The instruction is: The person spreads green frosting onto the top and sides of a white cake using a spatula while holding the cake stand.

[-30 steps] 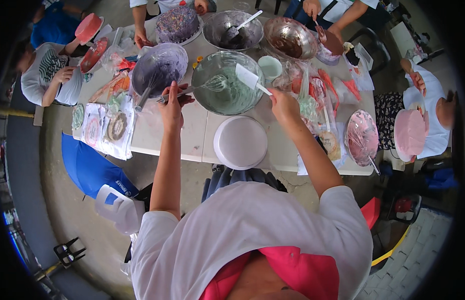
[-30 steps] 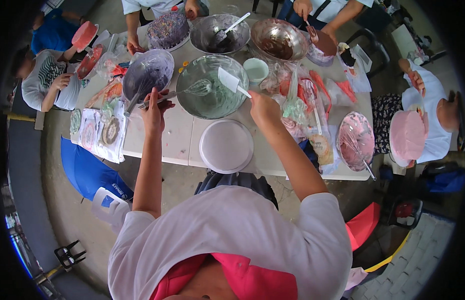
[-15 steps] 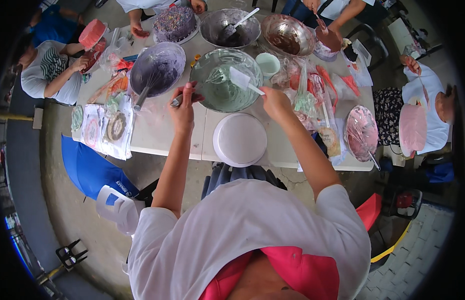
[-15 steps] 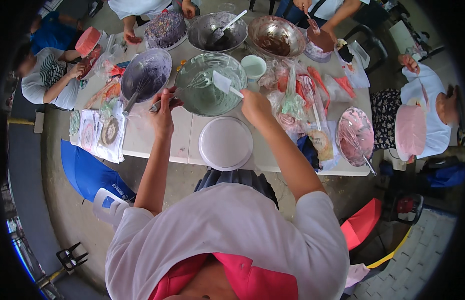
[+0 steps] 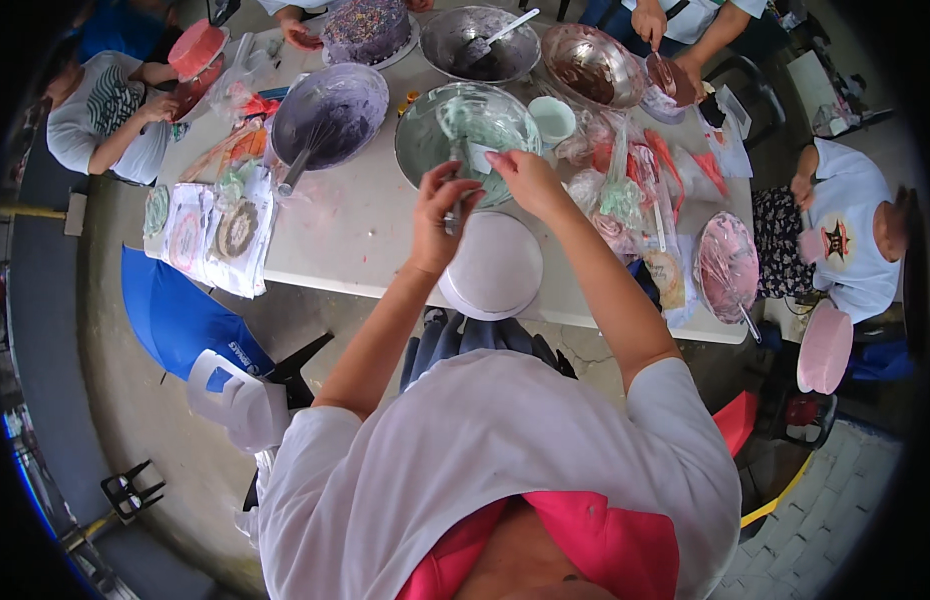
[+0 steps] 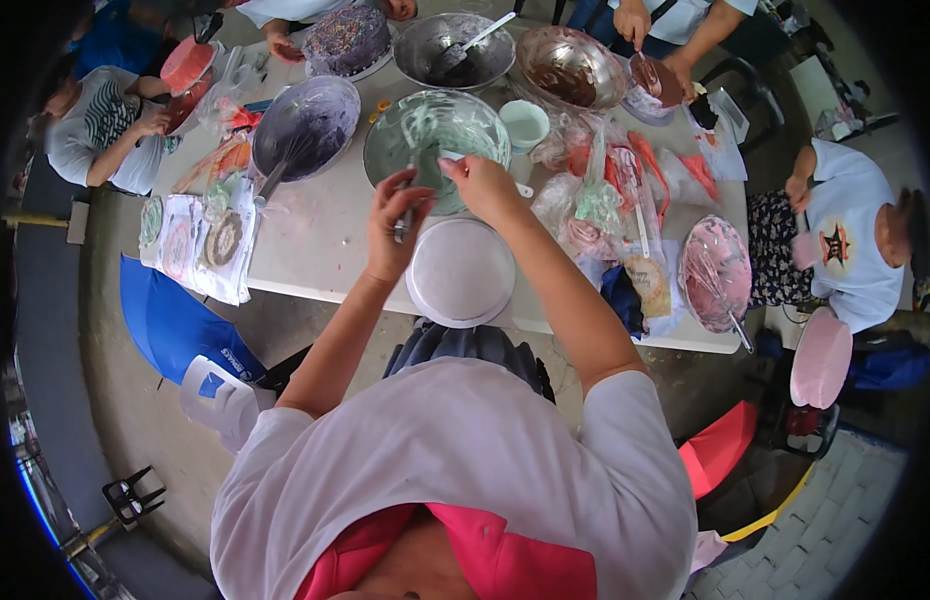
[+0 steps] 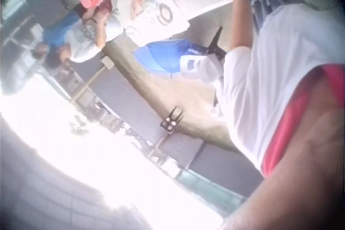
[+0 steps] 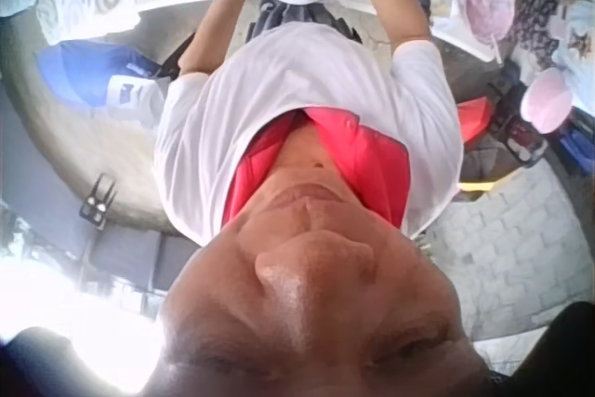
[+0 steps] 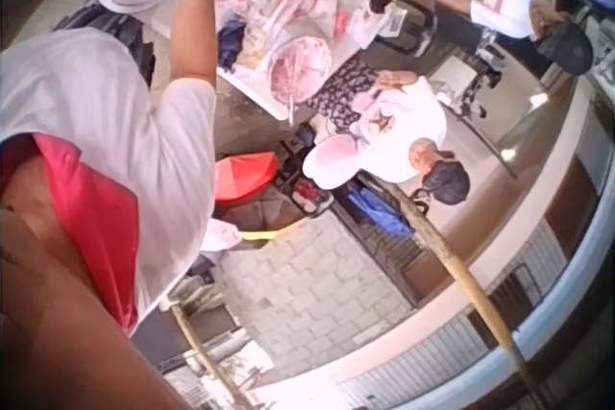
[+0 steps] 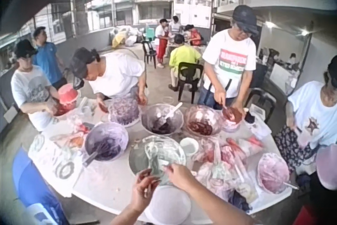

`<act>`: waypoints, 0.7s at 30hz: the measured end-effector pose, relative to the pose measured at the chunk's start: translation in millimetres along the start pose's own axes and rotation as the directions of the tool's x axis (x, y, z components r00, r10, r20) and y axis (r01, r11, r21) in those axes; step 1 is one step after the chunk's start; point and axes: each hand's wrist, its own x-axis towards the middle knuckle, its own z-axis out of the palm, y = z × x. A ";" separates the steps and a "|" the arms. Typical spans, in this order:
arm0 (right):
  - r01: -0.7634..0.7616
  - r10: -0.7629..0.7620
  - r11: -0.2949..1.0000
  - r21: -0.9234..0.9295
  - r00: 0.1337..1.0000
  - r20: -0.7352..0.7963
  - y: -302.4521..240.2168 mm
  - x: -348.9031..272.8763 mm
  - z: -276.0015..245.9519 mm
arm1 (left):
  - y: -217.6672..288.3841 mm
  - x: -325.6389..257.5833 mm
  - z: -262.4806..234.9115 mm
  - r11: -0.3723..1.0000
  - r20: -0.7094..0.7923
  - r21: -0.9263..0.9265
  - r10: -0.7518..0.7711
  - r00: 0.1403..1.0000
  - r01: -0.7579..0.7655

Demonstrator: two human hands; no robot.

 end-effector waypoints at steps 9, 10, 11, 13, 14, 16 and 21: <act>-0.660 0.354 0.209 0.722 0.739 0.573 14.9 -29.6 -18.3 | 1.0 5.1 -3.9 0.964 0.296 0.088 0.214 0.931 -0.250; -0.668 0.385 0.355 0.654 0.742 0.549 15.2 -32.9 -28.1 | -28.2 5.6 -9.3 0.990 0.108 0.088 0.103 0.989 -0.112; -0.669 0.385 0.353 0.654 0.741 0.550 22.1 -38.4 -32.3 | -40.9 19.6 -17.4 0.996 -0.025 0.052 -0.075 0.997 0.076; -0.276 0.229 0.919 0.282 0.955 0.189 28.0 -48.0 -36.3 | -87.5 35.7 -32.4 0.917 -0.176 0.347 -0.144 0.974 0.199; -0.283 0.237 0.918 0.279 0.954 0.186 36.4 -56.0 -33.0 | -88.8 43.3 -29.0 0.919 -0.169 0.342 -0.144 0.975 0.196; -0.286 0.278 0.951 0.117 0.957 0.085 43.9 -72.2 -23.4 | -85.6 53.6 -27.8 0.531 0.167 -0.027 -0.833 0.527 0.847; -0.104 0.077 0.989 -0.104 0.968 -0.238 44.0 -95.4 3.6 | -106.2 46.7 -20.9 0.508 0.308 -0.182 -0.784 0.540 0.842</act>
